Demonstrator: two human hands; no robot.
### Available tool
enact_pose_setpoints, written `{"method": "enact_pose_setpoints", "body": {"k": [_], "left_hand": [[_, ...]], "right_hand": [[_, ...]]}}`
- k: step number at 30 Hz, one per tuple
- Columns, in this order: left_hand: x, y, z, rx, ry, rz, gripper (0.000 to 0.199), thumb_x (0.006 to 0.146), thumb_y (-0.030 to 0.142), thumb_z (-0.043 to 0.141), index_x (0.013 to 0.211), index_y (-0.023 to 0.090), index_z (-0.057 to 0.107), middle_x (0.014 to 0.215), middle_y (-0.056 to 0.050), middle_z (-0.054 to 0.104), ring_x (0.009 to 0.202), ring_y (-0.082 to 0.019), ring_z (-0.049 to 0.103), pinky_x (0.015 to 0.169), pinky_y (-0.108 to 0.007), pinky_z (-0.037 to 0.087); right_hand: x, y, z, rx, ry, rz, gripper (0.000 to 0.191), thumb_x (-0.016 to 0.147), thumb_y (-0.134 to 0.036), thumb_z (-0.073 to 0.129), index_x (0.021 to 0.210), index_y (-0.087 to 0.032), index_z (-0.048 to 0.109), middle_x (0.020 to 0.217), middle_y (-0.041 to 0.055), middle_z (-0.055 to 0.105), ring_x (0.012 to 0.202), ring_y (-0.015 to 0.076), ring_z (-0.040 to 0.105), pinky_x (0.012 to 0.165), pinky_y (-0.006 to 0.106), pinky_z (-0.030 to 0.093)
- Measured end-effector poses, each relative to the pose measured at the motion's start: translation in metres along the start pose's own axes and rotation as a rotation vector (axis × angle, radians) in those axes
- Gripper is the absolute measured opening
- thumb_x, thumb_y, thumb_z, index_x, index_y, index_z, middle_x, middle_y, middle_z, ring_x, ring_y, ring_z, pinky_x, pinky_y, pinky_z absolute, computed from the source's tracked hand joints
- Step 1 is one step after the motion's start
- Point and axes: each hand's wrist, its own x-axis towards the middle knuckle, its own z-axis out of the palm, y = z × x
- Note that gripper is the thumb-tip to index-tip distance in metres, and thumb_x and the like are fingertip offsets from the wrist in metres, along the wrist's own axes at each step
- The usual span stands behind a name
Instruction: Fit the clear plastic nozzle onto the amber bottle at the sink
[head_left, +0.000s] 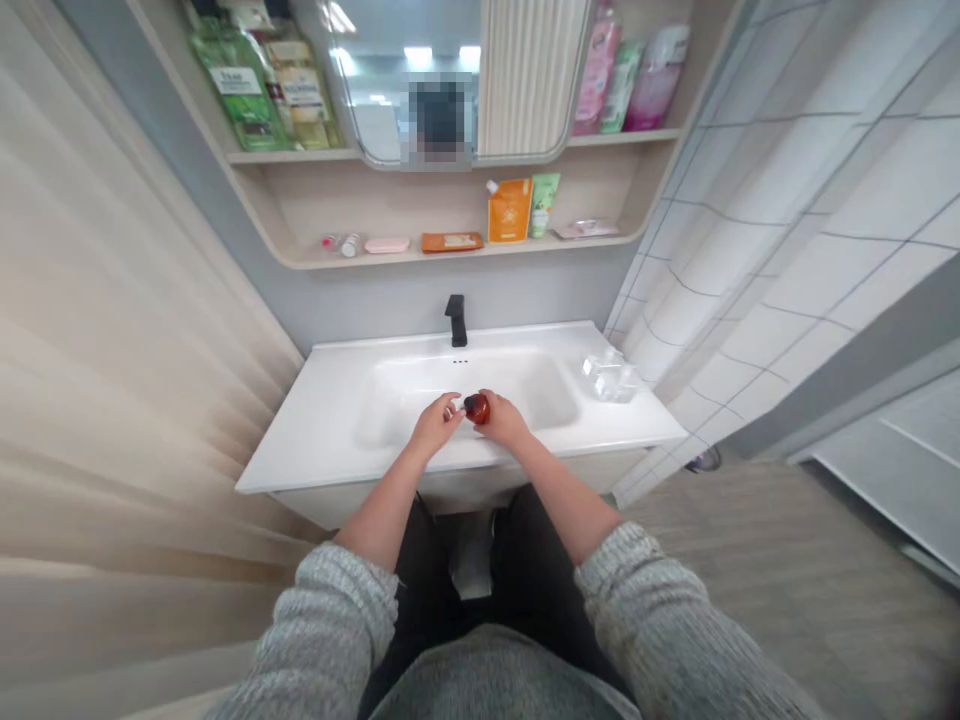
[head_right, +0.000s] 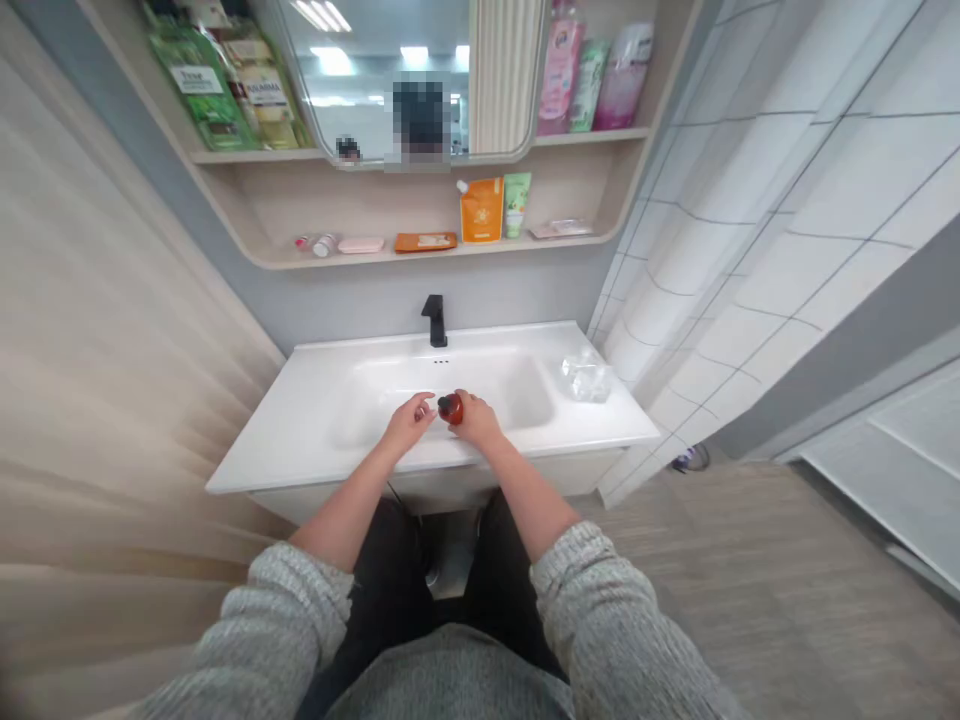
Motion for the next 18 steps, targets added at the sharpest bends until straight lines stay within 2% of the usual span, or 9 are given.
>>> {"method": "enact_pose_setpoints", "body": {"k": [3,6,10,14,16,18], "left_hand": [[0.0,0.0,0.006,0.137,-0.054,0.127,0.038,0.103,0.026,0.063,0.14,0.024,0.069,0.126,-0.009,0.078,0.107,-0.024,0.075,0.104,-0.039,0.057],[0.0,0.0,0.008,0.231,-0.03,0.157,0.031,0.106,0.022,0.058,0.135,0.022,0.069,0.139,-0.014,0.075,0.126,-0.028,0.072,0.113,-0.041,0.053],[-0.001,0.004,0.007,0.381,-0.032,0.037,0.026,0.112,0.034,0.054,0.131,0.02,0.066,0.119,-0.015,0.08,0.109,-0.03,0.077,0.098,-0.039,0.055],[-0.003,0.011,0.006,0.533,-0.002,-0.078,0.042,0.115,0.054,0.046,0.118,0.02,0.07,0.099,-0.016,0.08,0.096,-0.033,0.078,0.086,-0.039,0.053],[-0.005,0.014,0.006,0.564,0.034,-0.107,0.051,0.115,0.06,0.04,0.111,0.021,0.073,0.096,-0.016,0.08,0.096,-0.034,0.077,0.086,-0.039,0.052],[-0.007,0.017,0.004,0.539,0.073,-0.088,0.046,0.114,0.057,0.043,0.115,0.022,0.073,0.102,-0.015,0.081,0.099,-0.033,0.077,0.086,-0.039,0.052]], "right_hand": [[0.0,-0.004,-0.001,-0.073,-0.052,-0.09,0.06,0.086,-0.029,0.083,0.141,-0.024,0.061,0.126,0.0132,0.077,0.112,0.0316,0.073,0.098,0.039,0.054],[0.002,-0.008,-0.001,-0.089,-0.086,-0.154,0.053,0.087,-0.03,0.082,0.136,-0.024,0.063,0.121,0.0113,0.078,0.108,0.0304,0.073,0.094,0.037,0.053],[0.007,-0.01,0.005,-0.048,-0.103,-0.195,0.058,0.084,-0.025,0.081,0.139,-0.023,0.062,0.125,0.0102,0.078,0.108,0.0291,0.073,0.094,0.036,0.053],[0.007,-0.006,0.011,-0.015,-0.097,-0.236,0.062,0.083,-0.021,0.081,0.142,-0.023,0.062,0.13,0.0111,0.077,0.115,0.0301,0.072,0.101,0.038,0.053],[0.007,-0.004,0.012,-0.008,-0.085,-0.233,0.071,0.079,-0.02,0.084,0.146,-0.023,0.06,0.134,0.0123,0.076,0.119,0.0315,0.071,0.104,0.04,0.053],[0.007,-0.004,0.011,-0.003,-0.08,-0.218,0.072,0.078,-0.02,0.085,0.146,-0.022,0.06,0.134,0.0127,0.076,0.119,0.0319,0.071,0.105,0.041,0.053]]}}
